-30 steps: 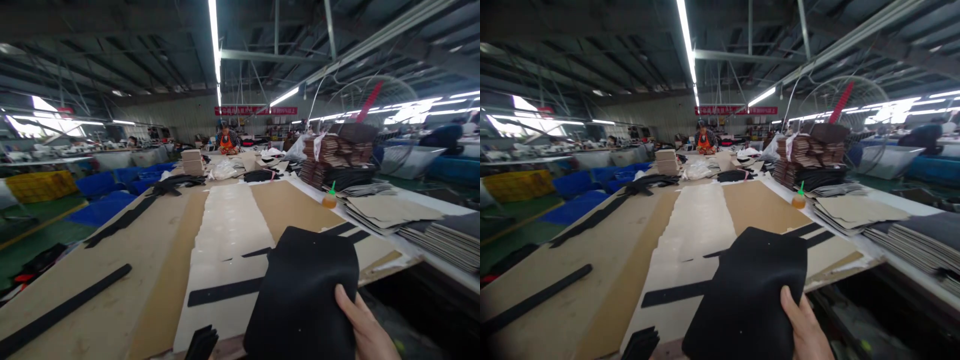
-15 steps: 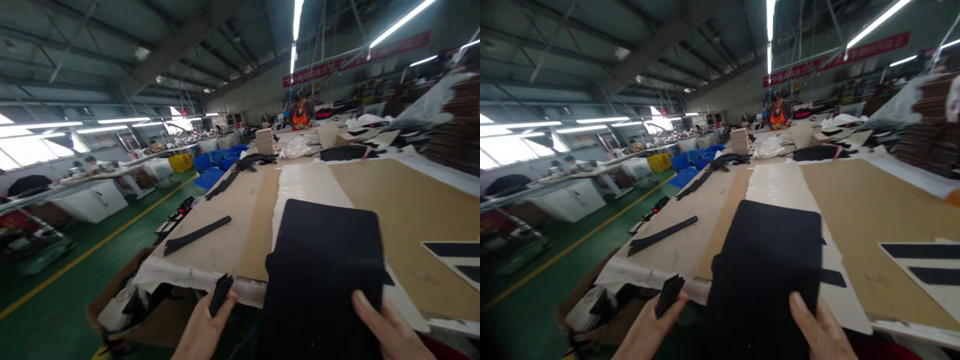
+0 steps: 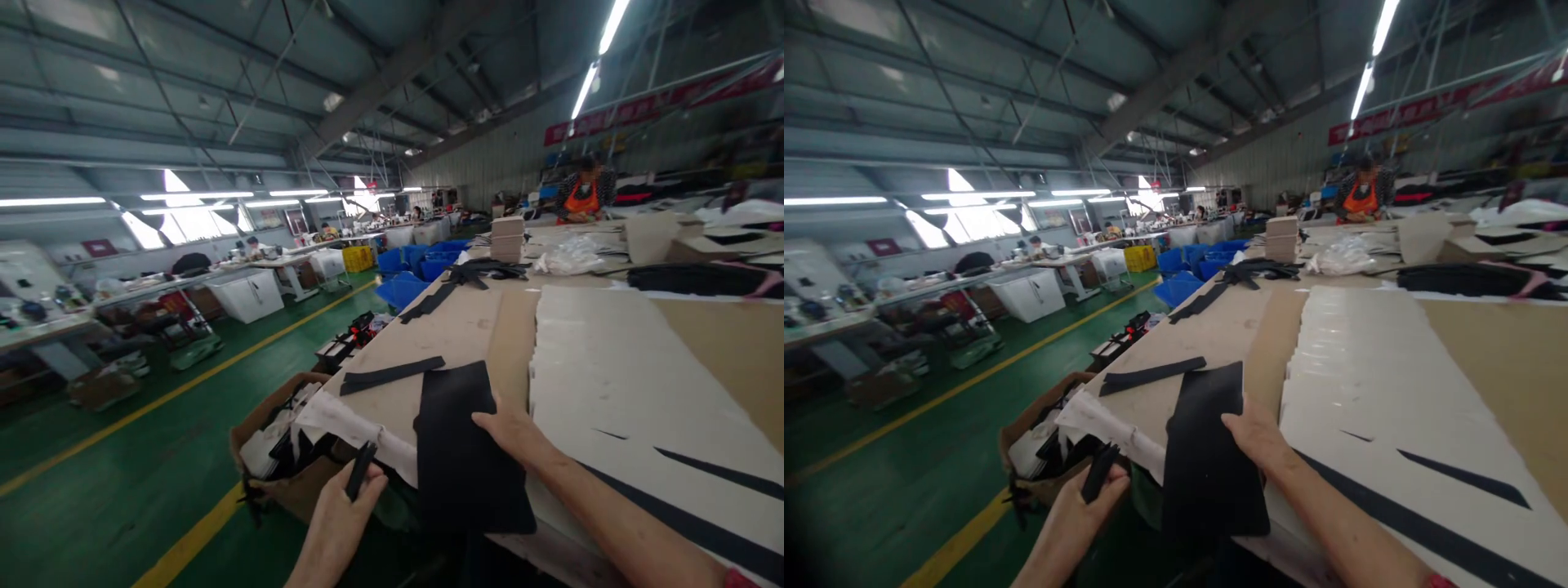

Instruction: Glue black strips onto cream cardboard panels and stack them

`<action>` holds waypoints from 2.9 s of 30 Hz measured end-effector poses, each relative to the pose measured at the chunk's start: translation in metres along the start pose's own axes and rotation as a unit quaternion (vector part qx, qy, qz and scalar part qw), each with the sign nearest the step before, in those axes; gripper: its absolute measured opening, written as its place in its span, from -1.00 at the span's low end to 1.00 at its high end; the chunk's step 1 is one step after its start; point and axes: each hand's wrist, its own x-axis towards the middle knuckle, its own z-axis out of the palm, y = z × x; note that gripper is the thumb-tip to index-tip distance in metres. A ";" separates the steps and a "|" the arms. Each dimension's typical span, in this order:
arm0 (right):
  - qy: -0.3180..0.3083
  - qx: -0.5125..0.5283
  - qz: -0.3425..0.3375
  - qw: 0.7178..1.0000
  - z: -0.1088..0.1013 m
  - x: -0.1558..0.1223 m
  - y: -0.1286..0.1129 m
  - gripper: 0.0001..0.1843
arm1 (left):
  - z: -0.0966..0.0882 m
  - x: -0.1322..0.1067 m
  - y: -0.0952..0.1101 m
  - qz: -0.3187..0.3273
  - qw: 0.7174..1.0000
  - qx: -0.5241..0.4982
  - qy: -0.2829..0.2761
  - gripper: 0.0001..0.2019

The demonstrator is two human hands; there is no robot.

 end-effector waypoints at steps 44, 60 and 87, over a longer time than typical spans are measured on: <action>-0.195 -0.472 -0.314 0.801 0.048 0.060 -0.024 -0.35 | 0.051 0.026 0.040 0.212 0.932 0.208 -0.206 -0.31; -0.198 -0.404 -0.253 0.856 0.047 0.080 -0.030 -0.27 | 0.056 0.022 0.043 0.213 0.923 0.253 -0.197 -0.34; -0.183 -0.225 -0.126 0.949 0.030 0.068 -0.029 -0.70 | 0.051 0.015 0.027 0.280 0.939 0.176 -0.093 -0.54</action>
